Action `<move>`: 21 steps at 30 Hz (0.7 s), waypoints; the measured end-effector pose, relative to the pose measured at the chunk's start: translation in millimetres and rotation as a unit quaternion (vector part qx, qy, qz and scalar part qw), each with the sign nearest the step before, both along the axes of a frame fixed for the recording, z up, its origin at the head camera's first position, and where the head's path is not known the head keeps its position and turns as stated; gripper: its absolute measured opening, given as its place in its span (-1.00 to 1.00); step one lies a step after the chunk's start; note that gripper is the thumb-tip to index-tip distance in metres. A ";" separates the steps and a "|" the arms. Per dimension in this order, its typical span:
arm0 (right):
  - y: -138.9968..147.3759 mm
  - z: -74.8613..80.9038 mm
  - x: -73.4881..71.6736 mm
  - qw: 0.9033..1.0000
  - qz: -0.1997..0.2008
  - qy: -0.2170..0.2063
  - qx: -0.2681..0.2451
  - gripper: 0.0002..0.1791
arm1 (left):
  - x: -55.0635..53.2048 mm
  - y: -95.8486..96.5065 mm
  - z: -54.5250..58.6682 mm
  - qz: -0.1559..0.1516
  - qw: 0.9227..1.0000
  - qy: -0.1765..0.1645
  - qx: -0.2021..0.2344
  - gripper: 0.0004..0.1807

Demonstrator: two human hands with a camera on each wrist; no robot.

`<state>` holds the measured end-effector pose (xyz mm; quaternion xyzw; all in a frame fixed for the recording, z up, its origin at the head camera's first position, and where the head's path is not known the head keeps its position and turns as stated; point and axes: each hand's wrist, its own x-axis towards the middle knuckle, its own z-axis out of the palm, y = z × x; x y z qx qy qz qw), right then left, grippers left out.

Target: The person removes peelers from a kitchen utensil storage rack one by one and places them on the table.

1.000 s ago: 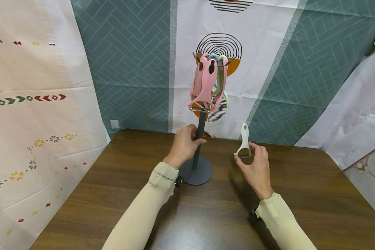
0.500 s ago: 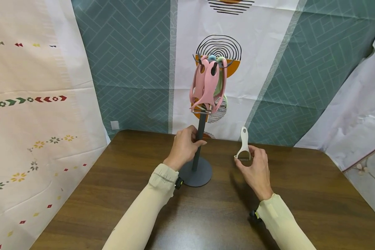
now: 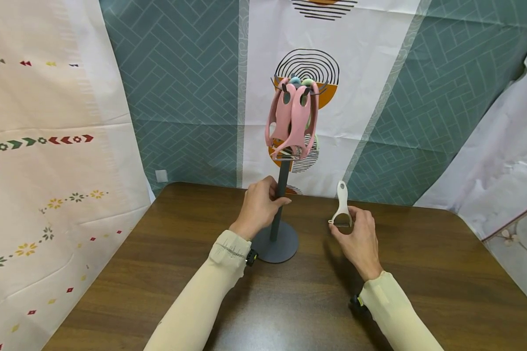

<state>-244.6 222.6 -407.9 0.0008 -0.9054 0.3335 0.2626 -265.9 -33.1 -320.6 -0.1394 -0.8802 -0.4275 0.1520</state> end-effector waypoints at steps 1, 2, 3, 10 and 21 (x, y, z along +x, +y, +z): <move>-0.1 -0.2 -0.1 1.000 -0.001 -0.003 0.001 -0.31 | 0.0 -0.1 0.1 0.000 1.000 0.001 -0.001 -0.72; -0.3 -0.1 -0.1 1.000 -0.002 -0.007 0.002 -0.31 | 0.2 -0.2 0.2 0.001 1.000 0.001 -0.002 -0.72; -0.4 -0.1 -0.1 1.000 -0.002 -0.011 0.003 -0.31 | 0.3 -0.3 0.3 0.001 1.000 0.001 -0.003 -0.72; -0.7 0.4 0.5 1.000 -0.002 -0.029 0.012 -0.32 | 1.9 -0.9 1.4 -0.001 1.000 0.000 -0.004 -0.72; 0.9 -2.1 -0.3 0.999 -0.006 -0.037 0.015 -0.32 | 2.3 -1.1 0.2 0.000 1.000 0.003 -0.007 -0.71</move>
